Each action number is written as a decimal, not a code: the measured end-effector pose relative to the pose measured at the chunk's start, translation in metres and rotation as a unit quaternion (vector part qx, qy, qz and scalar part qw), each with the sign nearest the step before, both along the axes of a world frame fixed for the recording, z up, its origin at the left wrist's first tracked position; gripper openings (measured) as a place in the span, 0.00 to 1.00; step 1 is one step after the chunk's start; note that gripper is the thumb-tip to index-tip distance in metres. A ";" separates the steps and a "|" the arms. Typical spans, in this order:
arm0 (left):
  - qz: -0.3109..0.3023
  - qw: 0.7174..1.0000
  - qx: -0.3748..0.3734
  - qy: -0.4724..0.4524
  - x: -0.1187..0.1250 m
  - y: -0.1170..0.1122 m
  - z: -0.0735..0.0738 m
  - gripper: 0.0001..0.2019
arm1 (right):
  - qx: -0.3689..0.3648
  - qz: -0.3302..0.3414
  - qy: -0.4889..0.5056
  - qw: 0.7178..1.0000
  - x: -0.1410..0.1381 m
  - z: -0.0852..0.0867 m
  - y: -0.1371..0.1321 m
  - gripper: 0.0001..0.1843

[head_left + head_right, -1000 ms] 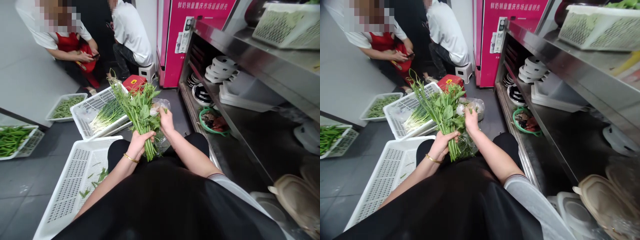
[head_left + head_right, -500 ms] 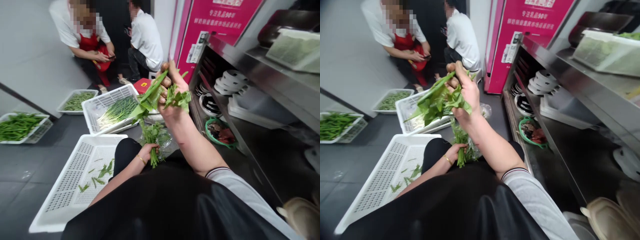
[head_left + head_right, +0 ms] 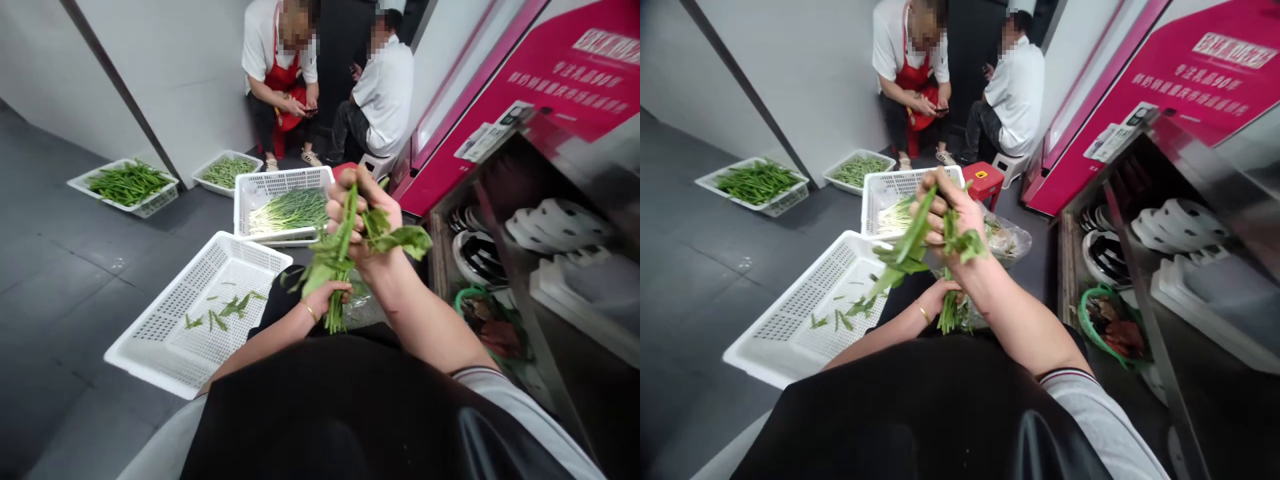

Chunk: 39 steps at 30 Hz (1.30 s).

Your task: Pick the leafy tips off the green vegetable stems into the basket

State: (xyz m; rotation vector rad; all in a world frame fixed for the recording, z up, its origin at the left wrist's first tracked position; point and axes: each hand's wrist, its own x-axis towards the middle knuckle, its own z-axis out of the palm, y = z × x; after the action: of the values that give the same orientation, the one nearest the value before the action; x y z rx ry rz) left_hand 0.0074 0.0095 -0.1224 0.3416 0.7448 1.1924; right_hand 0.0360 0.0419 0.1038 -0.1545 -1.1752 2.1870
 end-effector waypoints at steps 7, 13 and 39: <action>-0.036 0.990 0.069 -0.119 -0.008 -0.007 0.040 0.11 | -0.071 -0.141 -0.013 0.987 0.083 -0.069 0.045 0.13; -0.117 0.978 0.114 -0.132 0.010 -0.022 0.059 0.08 | -0.163 -0.228 0.020 0.960 0.126 -0.098 0.070 0.13; 0.086 0.993 0.077 -0.027 -0.003 0.001 0.040 0.11 | 0.048 -0.481 0.009 0.876 0.216 -0.069 0.031 0.13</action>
State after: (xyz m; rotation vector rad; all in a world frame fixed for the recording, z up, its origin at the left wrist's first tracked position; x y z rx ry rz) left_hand 0.0044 0.0100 -0.0820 0.3778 0.6463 1.4208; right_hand 0.2520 0.0727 0.0352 -0.5458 -0.8958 1.2391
